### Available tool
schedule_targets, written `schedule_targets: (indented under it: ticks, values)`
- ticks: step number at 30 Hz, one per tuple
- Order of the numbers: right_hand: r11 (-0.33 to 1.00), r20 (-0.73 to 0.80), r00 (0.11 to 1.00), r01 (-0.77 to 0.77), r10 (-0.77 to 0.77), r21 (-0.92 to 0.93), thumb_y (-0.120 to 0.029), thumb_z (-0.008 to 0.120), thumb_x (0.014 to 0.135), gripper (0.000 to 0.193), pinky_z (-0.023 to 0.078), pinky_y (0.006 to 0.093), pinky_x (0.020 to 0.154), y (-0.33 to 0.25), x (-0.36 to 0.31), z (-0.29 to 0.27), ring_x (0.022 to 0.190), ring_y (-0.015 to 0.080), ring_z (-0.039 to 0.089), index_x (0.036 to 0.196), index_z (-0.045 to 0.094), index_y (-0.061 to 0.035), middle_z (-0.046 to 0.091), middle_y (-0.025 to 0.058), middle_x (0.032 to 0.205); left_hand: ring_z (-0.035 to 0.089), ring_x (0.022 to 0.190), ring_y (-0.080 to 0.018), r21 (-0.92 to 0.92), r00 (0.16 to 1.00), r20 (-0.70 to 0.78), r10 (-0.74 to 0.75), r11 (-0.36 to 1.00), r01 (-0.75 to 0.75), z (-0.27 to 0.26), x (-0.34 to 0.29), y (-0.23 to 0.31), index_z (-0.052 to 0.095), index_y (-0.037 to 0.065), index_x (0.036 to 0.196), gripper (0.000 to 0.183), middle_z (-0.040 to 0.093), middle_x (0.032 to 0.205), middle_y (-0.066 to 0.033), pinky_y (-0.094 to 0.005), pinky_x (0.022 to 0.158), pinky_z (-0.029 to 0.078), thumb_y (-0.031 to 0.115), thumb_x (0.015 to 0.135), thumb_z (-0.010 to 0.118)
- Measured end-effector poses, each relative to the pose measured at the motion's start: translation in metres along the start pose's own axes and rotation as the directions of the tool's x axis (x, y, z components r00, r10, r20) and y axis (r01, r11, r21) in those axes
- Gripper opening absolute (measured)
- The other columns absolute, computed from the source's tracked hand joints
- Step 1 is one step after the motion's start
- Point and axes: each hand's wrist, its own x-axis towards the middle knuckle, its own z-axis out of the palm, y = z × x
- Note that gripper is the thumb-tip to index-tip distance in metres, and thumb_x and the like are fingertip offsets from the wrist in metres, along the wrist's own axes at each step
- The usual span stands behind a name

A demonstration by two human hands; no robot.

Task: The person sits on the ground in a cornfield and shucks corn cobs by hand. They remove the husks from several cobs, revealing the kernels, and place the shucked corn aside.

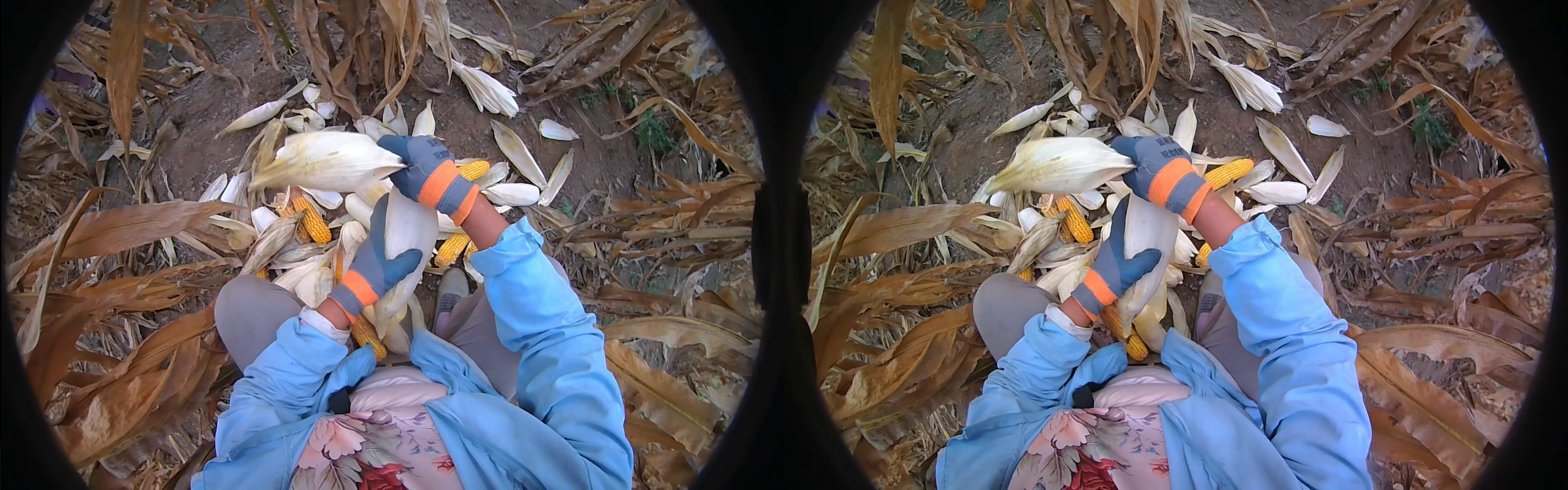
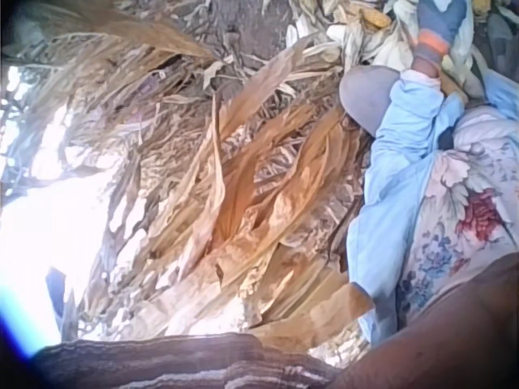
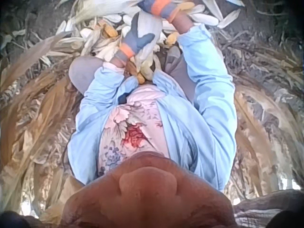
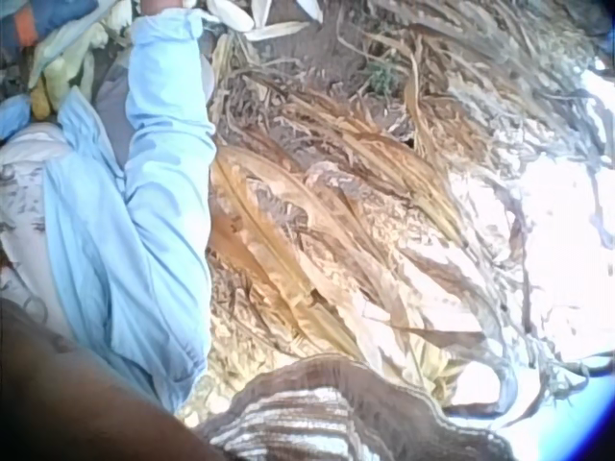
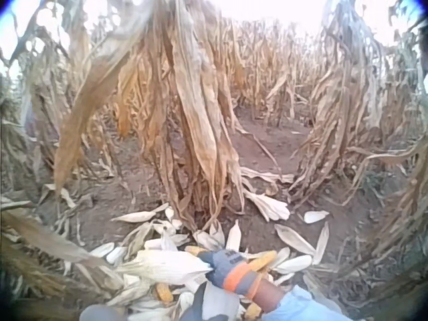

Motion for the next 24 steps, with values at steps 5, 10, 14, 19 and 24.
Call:
schedule_targets:
  ticks: [5,10,14,19,24]
  values:
    - [0.969,-0.263,0.965,0.069,-0.004,0.239,-0.004,0.058,0.075,0.031,0.047,0.0322,0.072,0.007,0.002,0.008,0.084,0.0251,0.064,0.106,0.059,-0.0037,0.065,0.0166,0.090,0.038,0.123,-0.0296,0.028,0.997,-0.034,0.071,0.997,-0.070,0.008,0.003,-0.003,0.009,0.003,0.141,0.100,0.033,0.135,-0.0208,-0.0383,0.100,0.032,0.035,0.066,0.067]
    - [0.944,-0.337,0.941,0.134,-0.026,0.300,0.001,0.056,0.077,0.026,0.048,0.0295,0.070,0.003,0.005,0.011,0.081,0.0143,0.061,0.103,0.059,-0.0004,0.066,0.0125,0.088,0.035,0.124,-0.0285,-0.061,0.998,-0.019,0.056,0.996,-0.058,0.009,0.000,0.003,0.011,0.002,0.140,0.098,0.033,0.135,-0.0188,-0.0376,0.102,0.029,0.040,0.067,0.065]
    - [0.912,-0.444,0.886,0.067,0.132,0.405,-0.005,0.059,0.079,0.018,0.048,0.0300,0.069,0.005,0.003,0.009,0.078,0.0167,0.062,0.097,0.061,-0.0007,0.067,0.0111,0.088,0.035,0.124,-0.0254,-0.357,0.993,0.114,0.043,0.934,0.000,0.006,0.004,0.004,0.016,0.002,0.139,0.095,0.034,0.135,-0.0167,-0.0366,0.103,0.028,0.039,0.068,0.066]
    - [0.643,-0.346,0.854,0.017,0.389,0.766,-0.018,0.051,0.085,0.018,0.040,0.0306,0.047,0.002,0.011,-0.006,0.055,0.0169,0.053,0.089,0.060,-0.0021,0.057,0.0071,0.068,0.053,0.094,-0.0260,-0.708,0.944,0.316,-0.099,0.638,0.304,0.004,-0.001,-0.002,0.026,0.002,0.135,0.085,0.049,0.112,-0.0149,-0.0365,0.080,0.046,0.036,0.069,0.067]
    - [0.158,-0.149,0.852,0.079,0.502,0.984,-0.017,0.037,0.086,0.022,0.019,0.0257,0.041,-0.006,0.015,-0.019,0.041,0.0086,0.024,0.079,0.053,-0.0038,0.032,-0.0028,0.052,0.059,0.078,-0.0251,-0.801,0.831,0.531,-0.169,0.219,0.557,0.001,-0.016,0.002,0.032,0.005,0.131,0.083,0.054,0.101,-0.0161,-0.0340,0.063,0.051,0.044,0.068,0.069]
